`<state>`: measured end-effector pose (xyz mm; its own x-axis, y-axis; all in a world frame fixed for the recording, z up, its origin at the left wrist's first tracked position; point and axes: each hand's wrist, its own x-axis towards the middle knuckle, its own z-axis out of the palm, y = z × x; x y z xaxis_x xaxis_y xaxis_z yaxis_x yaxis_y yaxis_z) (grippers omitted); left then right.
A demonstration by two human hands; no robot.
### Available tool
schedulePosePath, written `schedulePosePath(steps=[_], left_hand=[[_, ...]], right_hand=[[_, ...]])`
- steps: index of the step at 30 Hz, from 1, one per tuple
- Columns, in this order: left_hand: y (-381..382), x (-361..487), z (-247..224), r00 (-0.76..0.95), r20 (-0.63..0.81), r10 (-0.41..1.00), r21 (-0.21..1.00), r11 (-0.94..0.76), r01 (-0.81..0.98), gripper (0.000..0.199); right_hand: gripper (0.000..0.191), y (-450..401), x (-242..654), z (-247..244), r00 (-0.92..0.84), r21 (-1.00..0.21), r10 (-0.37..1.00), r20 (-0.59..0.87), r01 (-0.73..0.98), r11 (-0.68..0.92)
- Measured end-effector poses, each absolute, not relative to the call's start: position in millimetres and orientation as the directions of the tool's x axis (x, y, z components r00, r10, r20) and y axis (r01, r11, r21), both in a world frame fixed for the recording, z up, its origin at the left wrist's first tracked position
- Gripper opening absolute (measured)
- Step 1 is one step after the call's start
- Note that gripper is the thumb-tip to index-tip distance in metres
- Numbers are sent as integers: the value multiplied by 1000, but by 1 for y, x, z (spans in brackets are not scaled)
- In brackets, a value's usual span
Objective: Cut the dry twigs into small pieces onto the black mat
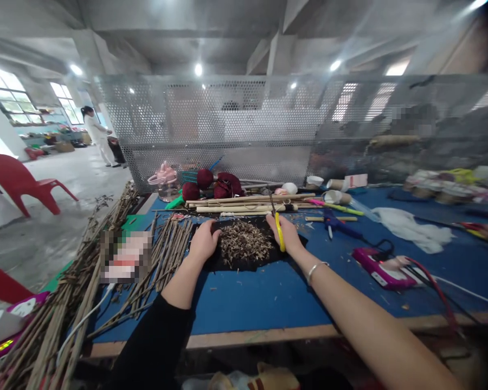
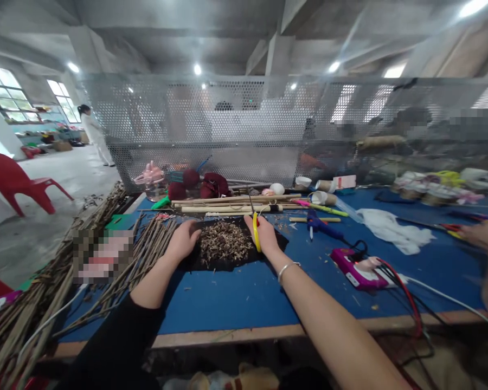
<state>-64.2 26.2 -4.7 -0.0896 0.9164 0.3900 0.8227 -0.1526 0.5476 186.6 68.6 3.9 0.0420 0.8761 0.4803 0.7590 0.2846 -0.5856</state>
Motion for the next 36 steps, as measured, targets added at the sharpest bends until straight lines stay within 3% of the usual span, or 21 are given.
schedulePosePath(steps=[7, 9, 11, 13, 15, 20, 25, 29, 33, 36], left_hand=[[21, -67, 4, -62, 414, 908, 582, -212, 785, 31], [15, -69, 13, 8, 248, 969, 658, -175, 732, 46], [8, -70, 20, 206, -107, 973, 764, -52, 643, 61], [2, -69, 24, 397, -408, 822, 798, 110, 593, 65], [-1, -66, 24, 495, -504, 708, 814, 197, 547, 62], [-1, -52, 16, 595, -329, 733, 939, 188, 288, 45], [6, -42, 8, 416, -85, 905, 993, 44, 107, 34], [12, -42, 4, 180, 152, 972, 950, -194, 244, 33], [16, -50, -1, -54, 488, 871, 745, -384, 546, 29], [17, -52, -3, -81, 607, 791, 608, -396, 688, 28]], right_hand=[[55, 51, 188, -5, 121, -636, 846, 520, 715, 289], [57, 50, 192, -7, 140, -663, 849, 510, 692, 285], [59, 51, 193, -8, 164, -687, 852, 497, 674, 272], [59, 52, 192, -8, 180, -694, 853, 490, 672, 257], [59, 52, 190, -8, 184, -687, 850, 493, 681, 251], [57, 49, 186, -7, 158, -667, 848, 506, 695, 268], [58, 47, 185, -7, 145, -673, 851, 505, 683, 283], [54, 46, 185, -7, 116, -665, 856, 504, 685, 299], [50, 46, 186, -9, 88, -643, 859, 504, 703, 305], [47, 45, 185, -10, 58, -626, 866, 497, 714, 312]])
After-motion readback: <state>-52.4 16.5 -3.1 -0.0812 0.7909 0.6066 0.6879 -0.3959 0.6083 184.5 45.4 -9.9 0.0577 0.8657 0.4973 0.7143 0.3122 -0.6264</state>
